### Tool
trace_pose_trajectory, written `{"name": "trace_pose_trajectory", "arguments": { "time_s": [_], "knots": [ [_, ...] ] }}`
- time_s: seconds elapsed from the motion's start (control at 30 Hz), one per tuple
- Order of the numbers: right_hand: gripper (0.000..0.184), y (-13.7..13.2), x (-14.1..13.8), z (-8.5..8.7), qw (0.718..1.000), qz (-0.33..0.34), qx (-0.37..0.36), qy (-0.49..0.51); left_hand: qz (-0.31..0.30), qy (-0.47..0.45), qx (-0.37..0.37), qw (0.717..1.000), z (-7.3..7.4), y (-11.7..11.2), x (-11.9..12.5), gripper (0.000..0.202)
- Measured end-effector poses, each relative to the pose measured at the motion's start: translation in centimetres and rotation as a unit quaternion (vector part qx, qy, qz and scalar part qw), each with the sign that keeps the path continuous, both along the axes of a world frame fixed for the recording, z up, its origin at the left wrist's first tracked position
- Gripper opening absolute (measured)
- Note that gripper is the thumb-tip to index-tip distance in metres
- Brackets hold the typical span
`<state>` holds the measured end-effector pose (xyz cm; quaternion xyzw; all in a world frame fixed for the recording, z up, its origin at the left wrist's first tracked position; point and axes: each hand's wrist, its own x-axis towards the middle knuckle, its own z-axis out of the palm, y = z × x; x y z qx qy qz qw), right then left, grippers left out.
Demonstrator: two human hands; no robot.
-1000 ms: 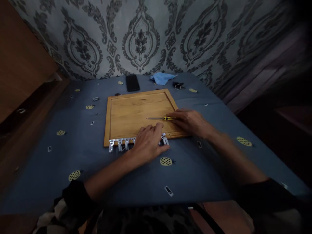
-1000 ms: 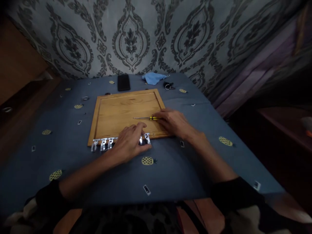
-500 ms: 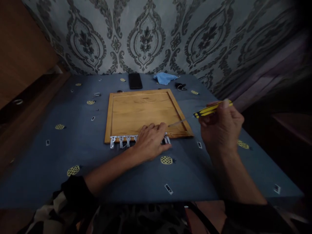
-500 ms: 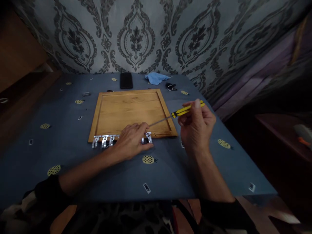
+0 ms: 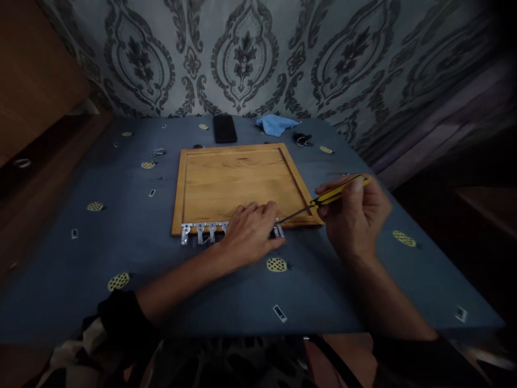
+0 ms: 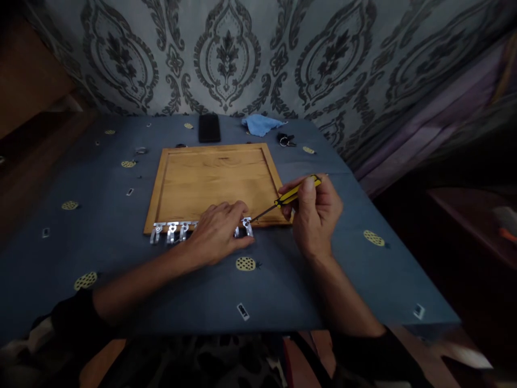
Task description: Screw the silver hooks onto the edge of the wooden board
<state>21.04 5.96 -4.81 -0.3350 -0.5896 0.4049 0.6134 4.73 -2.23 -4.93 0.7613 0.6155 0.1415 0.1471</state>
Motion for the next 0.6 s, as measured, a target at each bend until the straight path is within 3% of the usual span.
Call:
{"name": "trace_pose_trajectory", "arguments": {
  "time_s": [0.6],
  "knots": [
    [0.037,-0.29,-0.08,-0.17,0.999,0.015,0.026,-0.039,0.002,-0.007,-0.006,1.0,0.15,0.05,0.03,0.045]
  ]
}}
